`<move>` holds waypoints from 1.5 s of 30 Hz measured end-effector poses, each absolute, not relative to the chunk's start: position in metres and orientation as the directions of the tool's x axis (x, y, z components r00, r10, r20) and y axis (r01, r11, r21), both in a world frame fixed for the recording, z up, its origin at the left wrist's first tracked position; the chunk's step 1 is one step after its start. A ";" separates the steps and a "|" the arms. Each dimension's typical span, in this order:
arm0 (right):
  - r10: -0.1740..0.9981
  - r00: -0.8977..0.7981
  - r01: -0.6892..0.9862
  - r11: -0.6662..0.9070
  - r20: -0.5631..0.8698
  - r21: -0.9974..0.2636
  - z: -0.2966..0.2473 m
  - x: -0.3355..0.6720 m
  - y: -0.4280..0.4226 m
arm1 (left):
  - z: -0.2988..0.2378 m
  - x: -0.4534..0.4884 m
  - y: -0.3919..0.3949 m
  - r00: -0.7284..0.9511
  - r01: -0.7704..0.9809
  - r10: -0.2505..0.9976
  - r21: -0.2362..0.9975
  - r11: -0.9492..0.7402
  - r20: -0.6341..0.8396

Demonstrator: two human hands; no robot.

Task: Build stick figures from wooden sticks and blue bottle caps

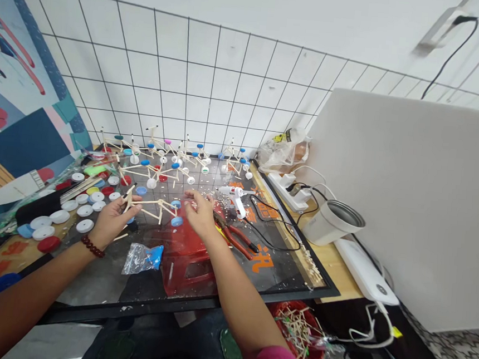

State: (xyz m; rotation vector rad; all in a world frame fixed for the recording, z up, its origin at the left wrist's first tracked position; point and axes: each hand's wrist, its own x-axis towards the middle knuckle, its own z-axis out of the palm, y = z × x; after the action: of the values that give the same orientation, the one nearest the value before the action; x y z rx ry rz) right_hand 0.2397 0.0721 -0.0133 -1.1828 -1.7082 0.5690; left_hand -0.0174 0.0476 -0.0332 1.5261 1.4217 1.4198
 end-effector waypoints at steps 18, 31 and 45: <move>0.889 -0.175 0.462 0.454 0.424 -0.761 -0.016 0.227 0.063 | -0.030 -0.015 0.046 -0.154 0.257 0.943 0.934 -0.249 0.294; 0.848 -0.283 0.471 0.530 0.448 -0.705 -0.019 0.214 0.064 | -0.026 -0.013 0.045 -0.152 0.226 0.950 0.945 -0.236 0.274; 0.852 -0.288 0.433 0.523 0.436 -0.735 -0.020 0.213 0.064 | -0.025 -0.014 0.045 -0.151 0.209 0.954 0.952 -0.225 0.259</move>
State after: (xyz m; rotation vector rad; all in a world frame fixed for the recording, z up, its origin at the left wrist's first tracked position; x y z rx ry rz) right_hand 0.2129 0.0644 -0.0199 -1.0537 -1.9108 0.6212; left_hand -0.0142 0.0453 -0.0248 1.4502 1.3607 1.4330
